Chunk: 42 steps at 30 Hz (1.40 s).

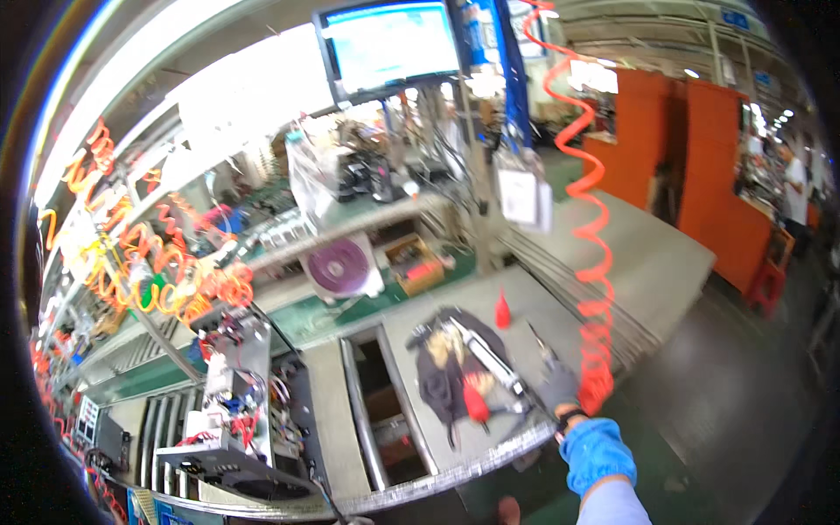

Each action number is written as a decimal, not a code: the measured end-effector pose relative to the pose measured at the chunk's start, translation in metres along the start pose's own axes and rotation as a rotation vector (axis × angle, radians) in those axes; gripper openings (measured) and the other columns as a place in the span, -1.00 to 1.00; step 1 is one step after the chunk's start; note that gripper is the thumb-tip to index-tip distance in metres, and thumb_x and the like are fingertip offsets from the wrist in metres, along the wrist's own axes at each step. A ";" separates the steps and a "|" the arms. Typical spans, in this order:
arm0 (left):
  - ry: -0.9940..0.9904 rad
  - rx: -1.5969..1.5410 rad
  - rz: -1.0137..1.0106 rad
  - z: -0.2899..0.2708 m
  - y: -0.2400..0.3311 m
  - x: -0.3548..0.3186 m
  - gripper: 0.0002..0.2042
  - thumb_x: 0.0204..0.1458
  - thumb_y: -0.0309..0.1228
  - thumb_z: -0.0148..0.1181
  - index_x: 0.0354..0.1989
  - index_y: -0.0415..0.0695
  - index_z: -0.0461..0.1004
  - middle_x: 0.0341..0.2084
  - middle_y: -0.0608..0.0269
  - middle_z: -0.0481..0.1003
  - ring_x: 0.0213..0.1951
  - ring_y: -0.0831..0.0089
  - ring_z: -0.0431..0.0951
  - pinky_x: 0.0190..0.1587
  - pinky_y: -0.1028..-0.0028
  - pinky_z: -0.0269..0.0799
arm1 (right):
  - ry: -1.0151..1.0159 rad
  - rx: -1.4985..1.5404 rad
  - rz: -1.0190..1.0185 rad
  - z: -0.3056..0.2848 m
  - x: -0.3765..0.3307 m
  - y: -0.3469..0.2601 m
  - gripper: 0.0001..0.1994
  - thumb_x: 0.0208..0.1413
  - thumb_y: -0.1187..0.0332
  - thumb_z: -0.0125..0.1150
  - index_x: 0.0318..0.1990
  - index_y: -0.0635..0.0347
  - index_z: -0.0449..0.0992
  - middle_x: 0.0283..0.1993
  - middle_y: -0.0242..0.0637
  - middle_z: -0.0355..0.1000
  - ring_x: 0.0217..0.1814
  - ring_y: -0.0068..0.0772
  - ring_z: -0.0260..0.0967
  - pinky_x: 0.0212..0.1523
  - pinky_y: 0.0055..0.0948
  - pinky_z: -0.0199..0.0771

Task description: Assembling, labeling, and wiring an industrial electronic inverter component at a factory workstation.

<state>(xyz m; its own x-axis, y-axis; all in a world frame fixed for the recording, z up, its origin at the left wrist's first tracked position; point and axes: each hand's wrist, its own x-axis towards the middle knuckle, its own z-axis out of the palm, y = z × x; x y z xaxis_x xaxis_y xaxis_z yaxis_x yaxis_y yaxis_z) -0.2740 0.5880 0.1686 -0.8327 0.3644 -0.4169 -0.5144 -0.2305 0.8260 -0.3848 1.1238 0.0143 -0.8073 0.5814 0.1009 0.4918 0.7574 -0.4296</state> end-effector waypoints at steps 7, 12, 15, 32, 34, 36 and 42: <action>0.339 0.101 0.105 0.028 -0.010 0.037 -0.67 0.23 -0.21 0.02 -0.07 -0.25 0.44 -0.63 0.40 0.32 -0.62 0.57 0.31 -0.59 0.57 0.22 | -0.155 -0.148 0.083 0.039 0.076 0.035 -0.33 -0.12 0.09 0.27 0.12 0.28 0.26 0.17 0.05 0.25 0.19 0.08 0.22 0.20 -0.05 0.22; 0.410 0.001 0.172 0.057 -0.012 0.041 -0.64 0.24 -0.18 0.00 -0.03 -0.24 0.43 -0.64 0.42 0.31 -0.64 0.60 0.28 -0.60 0.59 0.19 | -0.196 -0.087 0.140 0.025 0.100 0.041 -0.47 -0.16 0.15 0.29 -0.03 0.26 0.38 -0.02 0.07 0.41 -0.03 0.03 0.40 -0.03 -0.15 0.42; 0.427 -0.087 0.172 0.050 -0.021 0.031 -0.61 0.25 -0.11 -0.02 -0.03 -0.23 0.43 -0.64 0.44 0.29 -0.64 0.59 0.28 -0.62 0.59 0.15 | -0.312 0.351 0.229 0.009 0.071 0.033 -0.55 -0.12 0.14 0.27 -0.13 0.28 0.43 -0.25 -0.05 0.48 -0.24 -0.08 0.49 -0.27 -0.23 0.48; 0.168 -0.142 0.156 0.016 -0.101 -0.119 -0.76 0.20 -0.29 0.02 -0.11 -0.20 0.46 -0.39 0.32 0.50 -0.40 0.54 0.48 -0.32 0.54 0.39 | -1.454 1.489 0.135 -0.077 -0.368 -0.278 -0.49 0.17 0.02 -0.06 -0.14 0.40 0.48 -0.30 -0.16 0.52 -0.33 -0.32 0.49 -0.24 -0.37 0.54; 0.170 -0.149 0.172 -0.010 -0.107 -0.142 -0.77 0.21 -0.29 0.01 -0.16 -0.18 0.48 -0.41 0.35 0.51 -0.40 0.58 0.48 -0.34 0.56 0.39 | -1.544 1.450 0.134 -0.077 -0.396 -0.294 -0.47 0.17 0.01 -0.04 -0.12 0.44 0.46 -0.33 -0.16 0.52 -0.37 -0.35 0.49 -0.27 -0.41 0.53; 0.184 -0.093 0.176 -0.027 -0.103 -0.169 -0.76 0.21 -0.28 0.02 -0.19 -0.18 0.51 -0.46 0.38 0.52 -0.44 0.62 0.47 -0.41 0.56 0.37 | -1.587 1.393 0.067 -0.077 -0.418 -0.308 -0.47 0.17 0.00 -0.04 -0.14 0.45 0.46 -0.35 -0.17 0.51 -0.40 -0.39 0.48 -0.32 -0.46 0.52; 0.271 -0.349 0.265 -0.061 -0.108 -0.195 -0.76 0.18 -0.25 -0.04 -0.29 -0.15 0.47 -0.56 0.34 0.45 -0.57 0.53 0.40 -0.50 0.55 0.28 | -1.640 1.233 0.042 -0.074 -0.461 -0.354 -0.47 0.19 -0.03 -0.11 -0.22 0.41 0.46 -0.37 -0.15 0.49 -0.44 -0.37 0.46 -0.35 -0.47 0.52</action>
<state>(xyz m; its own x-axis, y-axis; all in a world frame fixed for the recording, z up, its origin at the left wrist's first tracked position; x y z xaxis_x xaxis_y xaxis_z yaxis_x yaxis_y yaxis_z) -0.0686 0.4870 0.1379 -0.9431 0.0163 -0.3320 -0.2777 -0.5876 0.7600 -0.1624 0.6100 0.1862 -0.6260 -0.6963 -0.3511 0.6475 -0.2133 -0.7316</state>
